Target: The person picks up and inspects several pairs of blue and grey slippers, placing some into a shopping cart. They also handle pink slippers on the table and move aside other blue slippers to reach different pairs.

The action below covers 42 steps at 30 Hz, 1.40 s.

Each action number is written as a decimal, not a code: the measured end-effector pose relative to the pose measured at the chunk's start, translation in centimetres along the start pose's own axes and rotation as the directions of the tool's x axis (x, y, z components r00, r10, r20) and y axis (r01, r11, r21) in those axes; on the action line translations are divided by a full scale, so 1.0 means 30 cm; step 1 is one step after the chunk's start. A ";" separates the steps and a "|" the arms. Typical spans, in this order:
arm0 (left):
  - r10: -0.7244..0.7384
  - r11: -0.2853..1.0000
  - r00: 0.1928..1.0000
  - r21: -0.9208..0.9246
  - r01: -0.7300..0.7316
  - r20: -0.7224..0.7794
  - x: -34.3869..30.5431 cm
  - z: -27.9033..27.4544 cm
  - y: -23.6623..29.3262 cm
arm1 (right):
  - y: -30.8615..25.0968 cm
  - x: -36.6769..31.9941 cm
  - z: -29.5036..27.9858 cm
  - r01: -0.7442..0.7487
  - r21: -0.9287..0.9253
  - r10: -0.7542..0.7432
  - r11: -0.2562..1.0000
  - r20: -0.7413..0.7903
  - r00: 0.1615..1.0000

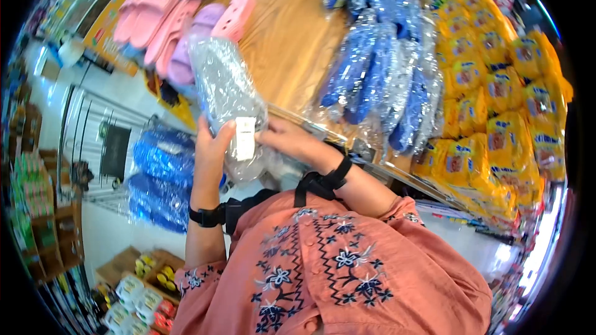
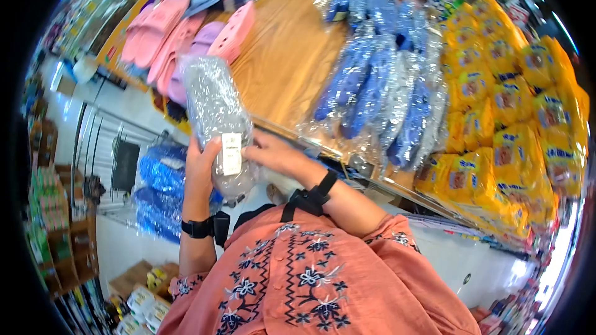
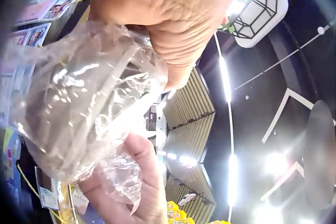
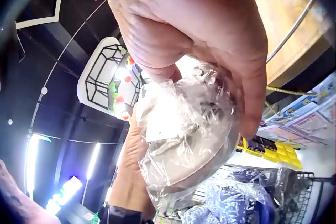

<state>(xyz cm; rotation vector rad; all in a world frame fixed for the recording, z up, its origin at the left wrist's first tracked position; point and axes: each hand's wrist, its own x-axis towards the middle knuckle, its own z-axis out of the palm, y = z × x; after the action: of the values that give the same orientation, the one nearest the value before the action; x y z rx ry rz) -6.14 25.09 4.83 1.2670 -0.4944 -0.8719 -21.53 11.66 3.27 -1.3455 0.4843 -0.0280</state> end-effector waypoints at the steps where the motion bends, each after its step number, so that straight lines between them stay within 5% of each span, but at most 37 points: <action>1: -0.035 0.999 0.999 -0.011 0.035 0.007 0.006 0.029 0.014 | 0.011 -0.008 -0.019 0.002 -0.020 -0.003 1.000 -0.022 1.000; 3: -0.029 0.995 0.998 0.095 0.023 0.064 0.065 0.056 -0.010 | 0.012 -0.027 -0.044 -0.004 -0.053 0.001 0.999 -0.050 0.999; 6: -0.001 0.979 0.991 0.202 -0.027 0.135 0.164 0.133 -0.043 | -0.042 -0.110 -0.102 -0.075 -0.255 -0.001 0.964 -0.284 0.959; 8: 0.043 0.962 0.976 0.256 -0.098 0.213 0.259 0.195 -0.061 | 0.024 -0.137 -0.159 -0.023 -0.356 -0.122 0.934 -0.381 0.916; 15: -0.014 0.663 0.922 0.693 -0.281 0.388 0.506 0.503 -0.008 | -0.078 -0.342 -0.216 -0.047 -0.418 -0.205 0.907 -0.536 0.819; 18: 0.099 0.694 0.816 0.548 -0.467 0.570 0.573 0.585 -0.117 | -0.041 -0.364 -0.237 -0.009 -0.382 -0.229 0.924 -0.570 0.789; 19: 0.147 0.655 0.775 0.527 -0.541 0.614 0.685 0.585 -0.300 | -0.030 -0.369 -0.245 -0.001 -0.368 -0.228 0.930 -0.577 0.784; 26: 0.106 0.634 0.886 0.656 -0.410 0.451 0.485 0.583 -0.254 | -0.021 -0.372 -0.284 0.034 -0.295 -0.206 0.955 -0.577 0.790; 29: 0.207 0.530 0.835 0.659 -0.535 0.510 0.465 0.565 -0.333 | -0.068 -0.350 -0.260 0.048 -0.288 -0.206 0.956 -0.550 0.809; 36: 0.196 0.602 0.867 0.642 -0.475 0.458 0.447 0.528 -0.370 | -0.109 -0.238 -0.211 0.155 -0.237 -0.255 0.959 -0.490 0.834; 42: 0.213 0.520 0.862 0.693 -0.499 0.461 0.387 0.457 -0.315 | -0.113 -0.187 -0.193 0.164 -0.204 -0.239 0.965 -0.438 0.867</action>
<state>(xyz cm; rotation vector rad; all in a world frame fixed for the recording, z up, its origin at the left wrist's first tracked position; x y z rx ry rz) -12.17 7.04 -2.23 1.7401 -1.5066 -0.4684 -27.77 7.14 7.42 -1.5486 0.7539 -0.5032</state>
